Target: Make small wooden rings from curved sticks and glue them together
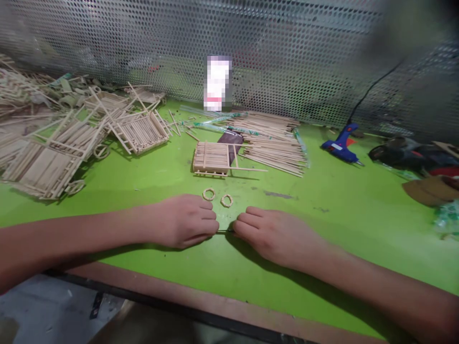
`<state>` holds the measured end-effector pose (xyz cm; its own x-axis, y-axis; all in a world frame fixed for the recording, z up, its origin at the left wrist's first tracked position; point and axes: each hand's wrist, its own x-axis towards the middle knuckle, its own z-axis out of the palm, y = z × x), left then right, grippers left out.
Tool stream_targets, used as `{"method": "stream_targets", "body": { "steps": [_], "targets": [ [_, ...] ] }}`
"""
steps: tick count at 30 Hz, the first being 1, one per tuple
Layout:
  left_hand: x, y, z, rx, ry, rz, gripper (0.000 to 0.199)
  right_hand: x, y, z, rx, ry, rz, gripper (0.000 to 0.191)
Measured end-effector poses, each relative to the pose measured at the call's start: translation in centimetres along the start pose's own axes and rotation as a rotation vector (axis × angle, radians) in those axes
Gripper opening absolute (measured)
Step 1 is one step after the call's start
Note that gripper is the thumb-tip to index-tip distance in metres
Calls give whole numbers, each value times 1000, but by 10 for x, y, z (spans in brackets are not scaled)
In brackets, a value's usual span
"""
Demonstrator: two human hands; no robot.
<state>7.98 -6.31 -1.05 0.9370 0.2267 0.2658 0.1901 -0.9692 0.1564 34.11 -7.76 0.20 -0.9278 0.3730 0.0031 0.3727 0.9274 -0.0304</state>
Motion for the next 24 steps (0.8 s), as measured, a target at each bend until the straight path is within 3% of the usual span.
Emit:
{"method": "stream_targets", "body": {
  "steps": [9,16,22,24],
  "targets": [
    [-4,0,0,-67,-42,-8,25,3,2,3,-4,-16,-30,14],
    [-8,1,-3,-61,-51,-22,26,4,0,3,15,44,-29,21],
    [-19,2,-5,-70,66,-180,24,0,1,2,-36,71,-14,16],
    [-21,1,-5,-87,98,-181,32,-1,2,3,-69,75,-6,15]
  ]
}}
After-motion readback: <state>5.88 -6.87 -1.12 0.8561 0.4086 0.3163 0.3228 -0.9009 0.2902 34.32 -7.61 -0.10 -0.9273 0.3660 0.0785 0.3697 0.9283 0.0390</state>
